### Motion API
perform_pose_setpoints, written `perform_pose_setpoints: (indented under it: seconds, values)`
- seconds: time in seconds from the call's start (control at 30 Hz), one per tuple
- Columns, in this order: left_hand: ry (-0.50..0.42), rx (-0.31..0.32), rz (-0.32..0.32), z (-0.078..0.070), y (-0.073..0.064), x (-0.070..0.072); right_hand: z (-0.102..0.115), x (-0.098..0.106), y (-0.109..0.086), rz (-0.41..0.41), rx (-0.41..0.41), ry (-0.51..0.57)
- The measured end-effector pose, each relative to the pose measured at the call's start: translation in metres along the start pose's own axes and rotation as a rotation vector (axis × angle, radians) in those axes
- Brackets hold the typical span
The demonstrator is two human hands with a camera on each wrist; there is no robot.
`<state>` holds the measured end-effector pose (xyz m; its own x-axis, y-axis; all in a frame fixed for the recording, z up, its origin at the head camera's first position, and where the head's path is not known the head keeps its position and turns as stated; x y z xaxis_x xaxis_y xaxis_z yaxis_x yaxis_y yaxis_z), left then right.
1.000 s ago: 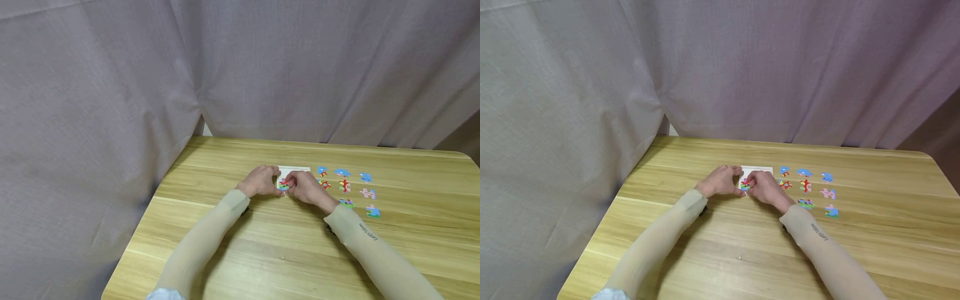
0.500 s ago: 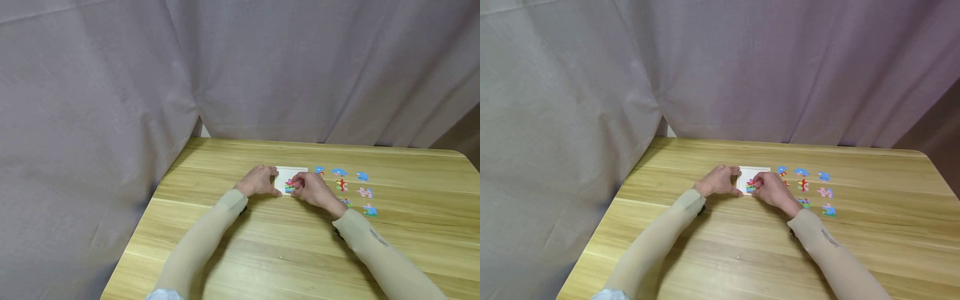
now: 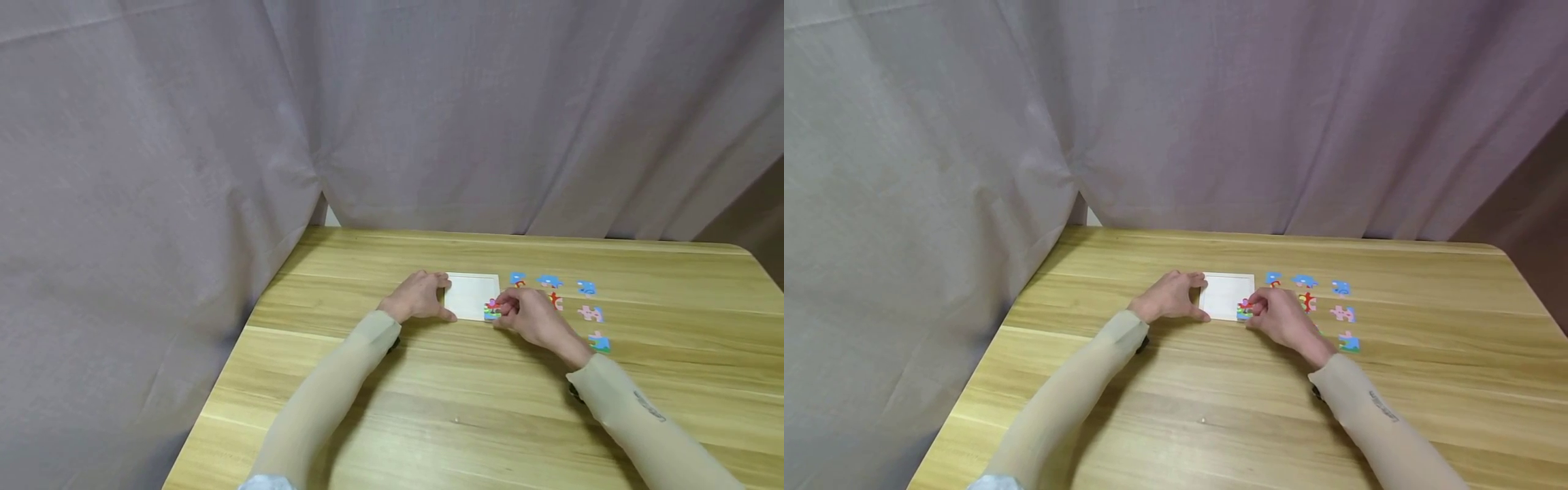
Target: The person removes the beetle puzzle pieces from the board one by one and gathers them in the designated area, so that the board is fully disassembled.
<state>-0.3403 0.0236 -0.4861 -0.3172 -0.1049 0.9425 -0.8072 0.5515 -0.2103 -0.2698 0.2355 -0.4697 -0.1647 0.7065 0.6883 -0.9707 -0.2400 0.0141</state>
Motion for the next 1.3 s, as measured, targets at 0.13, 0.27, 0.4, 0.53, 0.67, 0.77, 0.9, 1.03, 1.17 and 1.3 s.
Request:
perform_pose_setpoints:
  seconds: [0.13, 0.27, 0.4, 0.53, 0.67, 0.77, 0.9, 1.03, 1.17, 1.3]
  values:
    - [-0.003, 0.002, 0.004, 0.000, -0.001, 0.000, -0.007, 0.006, -0.008, -0.008, -0.005, 0.000]
    - [-0.021, 0.006, 0.010, 0.000, -0.002, 0.000, -0.015, 0.011, -0.015, -0.006, -0.033, 0.003]
    - [-0.030, 0.007, 0.016, 0.001, -0.003, 0.000, -0.022, 0.015, -0.022, 0.001, -0.049, -0.013]
    - [-0.032, 0.007, 0.018, 0.001, -0.003, 0.001, -0.026, 0.017, -0.027, 0.021, -0.064, -0.035]
    - [-0.035, 0.003, 0.015, 0.002, -0.003, 0.001, -0.029, 0.017, -0.030, 0.040, -0.075, -0.034]
    - [-0.036, -0.001, 0.016, 0.001, -0.002, 0.001, -0.031, 0.018, -0.031, 0.053, -0.084, -0.029]
    - [-0.036, -0.002, 0.018, 0.001, -0.001, 0.000, -0.033, 0.018, -0.031, 0.070, -0.102, -0.028]
    - [-0.038, 0.004, 0.018, 0.001, -0.001, 0.000, -0.034, 0.018, -0.030, 0.078, -0.105, -0.037]
    - [-0.044, 0.006, 0.018, 0.002, -0.001, 0.000, -0.035, 0.018, -0.028, 0.084, -0.109, -0.040]
    - [-0.044, 0.003, 0.020, 0.002, -0.001, 0.000, -0.036, 0.018, -0.026, 0.089, -0.119, -0.040]
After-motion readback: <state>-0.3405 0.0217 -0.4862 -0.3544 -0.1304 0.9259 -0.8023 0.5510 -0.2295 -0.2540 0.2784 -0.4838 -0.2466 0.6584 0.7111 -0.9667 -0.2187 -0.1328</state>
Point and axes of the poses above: each hand's wrist, its own y-axis towards the middle knuckle, its own x-axis out of the back of the hand, z = x × y, the point moved 5 cm from there along y, towards the middle knuckle, and after that the axes turned 6 degrees about y, right-handed, at the moved point
